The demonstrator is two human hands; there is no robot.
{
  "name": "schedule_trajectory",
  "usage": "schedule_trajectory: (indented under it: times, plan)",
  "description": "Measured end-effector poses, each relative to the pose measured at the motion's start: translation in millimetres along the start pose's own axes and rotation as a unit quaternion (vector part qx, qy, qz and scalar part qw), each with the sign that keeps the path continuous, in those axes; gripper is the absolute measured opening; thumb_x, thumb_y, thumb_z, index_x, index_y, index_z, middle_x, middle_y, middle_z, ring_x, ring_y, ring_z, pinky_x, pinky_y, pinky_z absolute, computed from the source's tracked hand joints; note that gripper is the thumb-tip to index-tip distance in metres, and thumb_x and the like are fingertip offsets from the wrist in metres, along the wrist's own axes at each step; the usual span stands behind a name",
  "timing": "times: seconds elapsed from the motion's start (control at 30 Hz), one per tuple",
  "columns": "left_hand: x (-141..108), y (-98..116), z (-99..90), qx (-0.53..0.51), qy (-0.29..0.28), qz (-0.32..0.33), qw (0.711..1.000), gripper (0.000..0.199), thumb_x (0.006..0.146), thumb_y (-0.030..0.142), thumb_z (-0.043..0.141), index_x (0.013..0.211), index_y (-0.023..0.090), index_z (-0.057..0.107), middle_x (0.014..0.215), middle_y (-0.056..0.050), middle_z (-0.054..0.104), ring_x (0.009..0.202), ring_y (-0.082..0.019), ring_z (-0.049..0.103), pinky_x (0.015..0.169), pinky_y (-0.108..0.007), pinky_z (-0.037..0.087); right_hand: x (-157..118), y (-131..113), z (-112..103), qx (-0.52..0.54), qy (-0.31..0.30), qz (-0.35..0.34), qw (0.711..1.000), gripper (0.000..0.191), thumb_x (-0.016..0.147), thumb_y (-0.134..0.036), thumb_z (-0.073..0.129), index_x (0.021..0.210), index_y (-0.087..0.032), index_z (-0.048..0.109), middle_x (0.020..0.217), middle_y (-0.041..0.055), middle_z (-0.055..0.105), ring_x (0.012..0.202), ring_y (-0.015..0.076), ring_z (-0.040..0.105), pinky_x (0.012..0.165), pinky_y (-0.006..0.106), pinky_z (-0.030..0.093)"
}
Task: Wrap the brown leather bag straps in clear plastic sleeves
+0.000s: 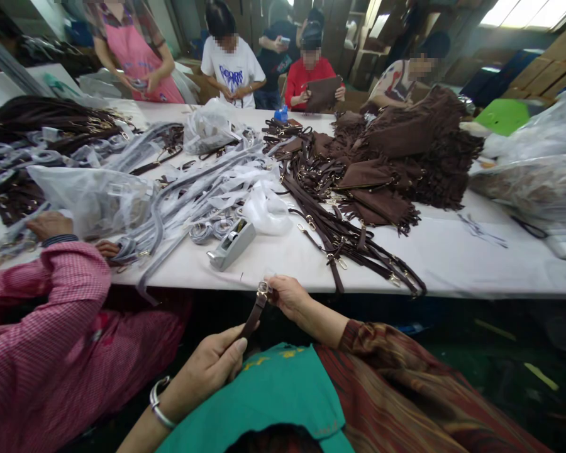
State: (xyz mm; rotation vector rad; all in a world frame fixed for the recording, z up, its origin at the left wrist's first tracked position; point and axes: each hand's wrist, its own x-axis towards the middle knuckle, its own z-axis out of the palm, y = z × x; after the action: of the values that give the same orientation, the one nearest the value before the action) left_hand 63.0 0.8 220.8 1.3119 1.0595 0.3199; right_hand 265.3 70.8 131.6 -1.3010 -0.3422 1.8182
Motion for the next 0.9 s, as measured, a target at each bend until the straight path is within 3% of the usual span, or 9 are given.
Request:
schedule_trajectory:
  times: [0.13, 0.3, 0.53, 0.6, 0.77, 0.9]
  plan:
    - [1, 7, -0.5, 0.083, -0.007, 0.017, 0.996, 0.052, 0.096, 0.044, 0.044, 0.139, 0.018, 0.053, 0.063, 0.001, 0.052, 0.054, -0.011, 0.044, 0.051, -0.02, 0.037, 2, 0, -4, 0.008, -0.011, -0.002, 1.0, 0.037, 0.063, -0.044, 0.078, 0.072, -0.015, 0.057, 0.063, 0.0006, 0.062, 0.057, 0.0122, 0.056, 0.051, 0.024, 0.039]
    - [2, 14, -0.6, 0.141, -0.009, 0.04, 0.989, 0.046, 0.096, 0.039, 0.045, 0.137, 0.025, 0.056, 0.094, -0.004, 0.07, 0.076, -0.016, 0.061, 0.07, -0.023, 0.049, 2, -1, -7, 0.012, -0.014, -0.01, 1.0, 0.037, 0.063, -0.043, 0.078, 0.072, -0.015, 0.056, 0.062, -0.0006, 0.06, 0.056, 0.0111, 0.054, 0.053, 0.025, 0.041]
    - [4, 13, -1.2, 0.162, 0.007, 0.033, 0.986, 0.045, 0.095, 0.039, 0.043, 0.135, 0.023, 0.058, 0.09, -0.002, 0.072, 0.081, -0.018, 0.064, 0.081, -0.026, 0.05, -5, -4, -7, 0.004, -0.034, -0.008, 0.999, 0.031, 0.066, -0.039, 0.075, 0.073, -0.014, 0.059, 0.066, 0.0018, 0.064, 0.056, 0.0114, 0.057, 0.051, 0.023, 0.04]
    - [5, 10, -0.7, 0.168, 0.02, 0.03, 0.985, 0.044, 0.095, 0.04, 0.043, 0.131, 0.021, 0.062, 0.083, -0.002, 0.071, 0.077, -0.018, 0.063, 0.078, -0.026, 0.05, -7, -7, -6, 0.014, -0.047, 0.005, 0.999, 0.027, 0.069, -0.036, 0.073, 0.075, -0.014, 0.059, 0.065, 0.0013, 0.064, 0.056, 0.0118, 0.059, 0.051, 0.023, 0.04]
    - [8, -2, 5.4, 0.138, 0.064, -0.031, 0.988, 0.047, 0.094, 0.041, 0.041, 0.127, 0.013, 0.06, 0.054, 0.003, 0.058, 0.049, -0.014, 0.052, 0.052, -0.023, 0.042, -9, -11, -3, 0.046, -0.059, 0.047, 0.996, 0.018, 0.075, -0.027, 0.07, 0.081, -0.015, 0.058, 0.068, 0.0005, 0.066, 0.057, 0.0114, 0.061, 0.052, 0.022, 0.043]
    - [12, -11, 12.1, 0.04, 0.072, -0.07, 0.994, 0.047, 0.092, 0.038, 0.041, 0.127, 0.009, 0.053, 0.052, 0.004, 0.056, 0.047, -0.013, 0.048, 0.05, -0.023, 0.039, -12, -9, 0, 0.049, -0.073, 0.064, 0.994, 0.016, 0.078, -0.026, 0.068, 0.083, -0.014, 0.059, 0.073, 0.0024, 0.069, 0.059, 0.0106, 0.062, 0.052, 0.021, 0.043]
